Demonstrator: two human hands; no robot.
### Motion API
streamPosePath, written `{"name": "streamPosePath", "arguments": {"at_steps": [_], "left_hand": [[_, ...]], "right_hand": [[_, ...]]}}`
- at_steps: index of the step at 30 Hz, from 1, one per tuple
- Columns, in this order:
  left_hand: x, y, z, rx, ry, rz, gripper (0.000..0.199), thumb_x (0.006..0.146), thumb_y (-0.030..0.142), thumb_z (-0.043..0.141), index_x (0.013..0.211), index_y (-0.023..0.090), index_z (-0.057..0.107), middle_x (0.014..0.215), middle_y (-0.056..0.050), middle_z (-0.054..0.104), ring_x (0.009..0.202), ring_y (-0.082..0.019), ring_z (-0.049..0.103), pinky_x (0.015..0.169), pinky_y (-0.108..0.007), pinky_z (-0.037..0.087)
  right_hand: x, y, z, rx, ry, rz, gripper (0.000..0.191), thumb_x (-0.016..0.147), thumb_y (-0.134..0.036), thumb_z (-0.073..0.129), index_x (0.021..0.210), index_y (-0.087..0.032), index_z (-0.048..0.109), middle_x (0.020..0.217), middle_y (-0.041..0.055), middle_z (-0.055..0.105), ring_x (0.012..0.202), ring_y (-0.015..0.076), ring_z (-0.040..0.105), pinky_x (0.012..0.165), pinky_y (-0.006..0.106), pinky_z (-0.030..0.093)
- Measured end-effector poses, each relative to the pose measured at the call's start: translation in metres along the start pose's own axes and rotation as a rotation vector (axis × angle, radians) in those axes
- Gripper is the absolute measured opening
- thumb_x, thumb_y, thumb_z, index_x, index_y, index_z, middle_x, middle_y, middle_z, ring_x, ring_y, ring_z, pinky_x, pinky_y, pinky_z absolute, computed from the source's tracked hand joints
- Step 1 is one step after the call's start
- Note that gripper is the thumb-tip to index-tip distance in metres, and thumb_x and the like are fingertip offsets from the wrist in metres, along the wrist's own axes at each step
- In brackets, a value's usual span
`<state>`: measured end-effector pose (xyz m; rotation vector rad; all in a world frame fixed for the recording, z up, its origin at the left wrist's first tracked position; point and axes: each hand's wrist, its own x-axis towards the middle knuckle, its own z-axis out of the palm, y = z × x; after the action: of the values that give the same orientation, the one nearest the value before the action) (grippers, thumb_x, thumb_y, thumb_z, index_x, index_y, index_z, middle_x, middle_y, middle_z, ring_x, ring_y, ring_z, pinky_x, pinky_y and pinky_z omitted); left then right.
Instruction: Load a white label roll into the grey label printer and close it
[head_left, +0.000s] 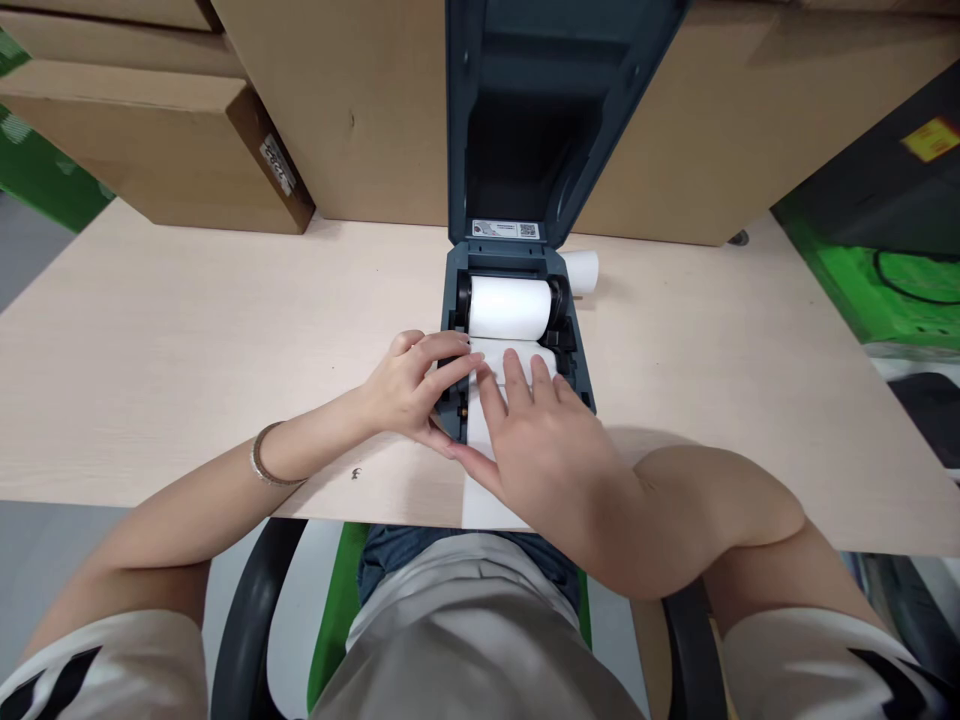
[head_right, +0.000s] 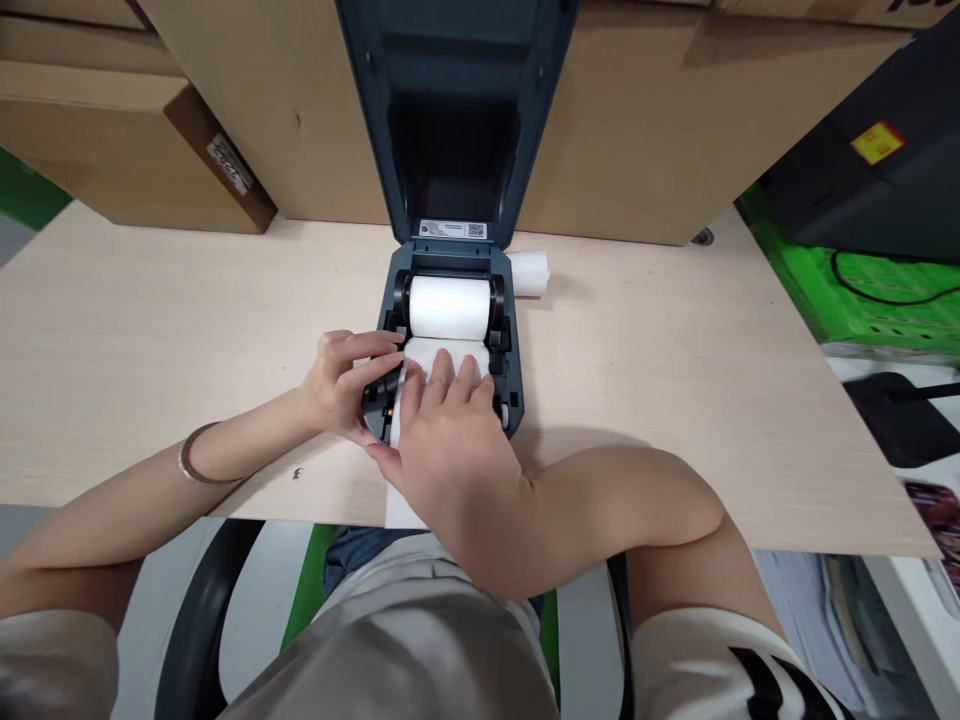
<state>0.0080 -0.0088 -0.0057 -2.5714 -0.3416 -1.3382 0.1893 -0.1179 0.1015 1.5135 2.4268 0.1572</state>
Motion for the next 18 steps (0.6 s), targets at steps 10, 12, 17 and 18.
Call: {"name": "streamPosePath", "arguments": {"at_steps": [10, 12, 17, 18], "left_hand": [[-0.008, -0.003, 0.006, -0.136, 0.004, -0.015, 0.098, 0.086, 0.093, 0.054, 0.157, 0.026, 0.042, 0.131, -0.015, 0.068, 0.122, -0.032, 0.075, 0.087, -0.042, 0.063], [-0.006, -0.001, 0.004, -0.112, 0.037, 0.002, 0.096, 0.087, 0.092, 0.056, 0.156, 0.026, 0.046, 0.131, -0.015, 0.071, 0.125, -0.033, 0.075, 0.089, -0.043, 0.063], [0.004, 0.008, -0.011, 0.069, -0.049, 0.238, 0.052, 0.104, 0.069, 0.053, 0.134, 0.028, 0.067, 0.128, -0.005, 0.08, 0.124, -0.024, 0.077, 0.096, -0.035, 0.059], [0.007, 0.009, -0.014, 0.074, -0.086, 0.29, 0.04, 0.107, 0.059, 0.054, 0.129, 0.029, 0.069, 0.129, -0.002, 0.081, 0.125, -0.02, 0.077, 0.098, -0.032, 0.059]], "right_hand": [[-0.003, 0.008, -0.002, 0.025, -0.024, -0.072, 0.082, 0.107, -0.062, 0.054, 0.156, 0.004, 0.056, 0.154, 0.0361, 0.053, 0.14, 0.0495, 0.062, 0.108, 0.056, 0.059], [-0.006, 0.011, 0.0, 0.024, 0.075, -0.082, 0.08, 0.105, -0.061, 0.057, 0.15, 0.004, 0.062, 0.149, 0.0355, 0.059, 0.135, 0.047, 0.067, 0.106, 0.053, 0.059], [-0.017, 0.042, -0.019, 0.046, 0.305, -0.159, 0.051, 0.109, -0.045, 0.045, 0.097, -0.011, 0.082, 0.089, 0.0157, 0.08, 0.082, 0.0275, 0.075, 0.069, 0.037, 0.054], [-0.016, 0.053, -0.026, 0.013, 0.352, -0.074, 0.052, 0.108, -0.039, 0.041, 0.085, -0.014, 0.079, 0.076, 0.0131, 0.075, 0.073, 0.0258, 0.071, 0.063, 0.036, 0.047]]}}
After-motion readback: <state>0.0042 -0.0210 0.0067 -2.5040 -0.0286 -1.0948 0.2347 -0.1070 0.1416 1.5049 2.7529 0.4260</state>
